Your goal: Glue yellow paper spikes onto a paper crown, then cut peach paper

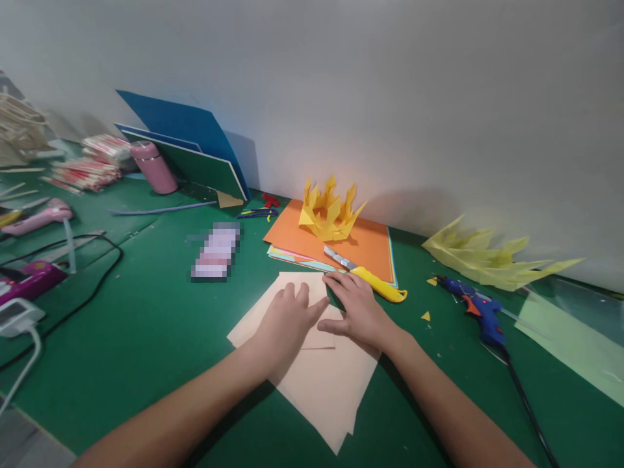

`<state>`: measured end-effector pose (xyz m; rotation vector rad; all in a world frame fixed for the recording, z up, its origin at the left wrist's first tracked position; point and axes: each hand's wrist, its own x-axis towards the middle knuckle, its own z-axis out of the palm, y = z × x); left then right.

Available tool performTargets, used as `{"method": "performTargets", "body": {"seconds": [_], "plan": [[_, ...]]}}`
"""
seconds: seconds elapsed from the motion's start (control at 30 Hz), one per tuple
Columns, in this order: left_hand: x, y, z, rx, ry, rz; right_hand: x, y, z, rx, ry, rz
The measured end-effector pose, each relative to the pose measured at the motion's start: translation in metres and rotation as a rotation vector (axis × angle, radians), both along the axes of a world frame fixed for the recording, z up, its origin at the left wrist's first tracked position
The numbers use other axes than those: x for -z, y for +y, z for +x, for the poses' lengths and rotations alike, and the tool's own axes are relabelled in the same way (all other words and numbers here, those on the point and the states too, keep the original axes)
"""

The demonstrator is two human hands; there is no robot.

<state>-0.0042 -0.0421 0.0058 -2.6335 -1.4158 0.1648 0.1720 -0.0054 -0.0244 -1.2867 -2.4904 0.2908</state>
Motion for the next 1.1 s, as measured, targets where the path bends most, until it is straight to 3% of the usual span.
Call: {"method": "performTargets", "body": {"seconds": [0.27, 0.5, 0.8, 1.1], "plan": [[0.005, 0.006, -0.010, 0.094, -0.148, -0.018, -0.004, -0.005, -0.001, 0.017, 0.030, 0.063], [0.019, 0.012, -0.014, 0.155, -0.097, -0.028, -0.006, -0.014, 0.004, -0.104, 0.032, 0.187], [0.009, 0.010, -0.015, 0.164, -0.080, -0.076, -0.011, -0.028, 0.010, -0.387, 0.096, 0.238], [0.003, 0.006, -0.014, 0.116, -0.131, -0.066, -0.007, -0.036, 0.013, -0.381, 0.218, 0.147]]}}
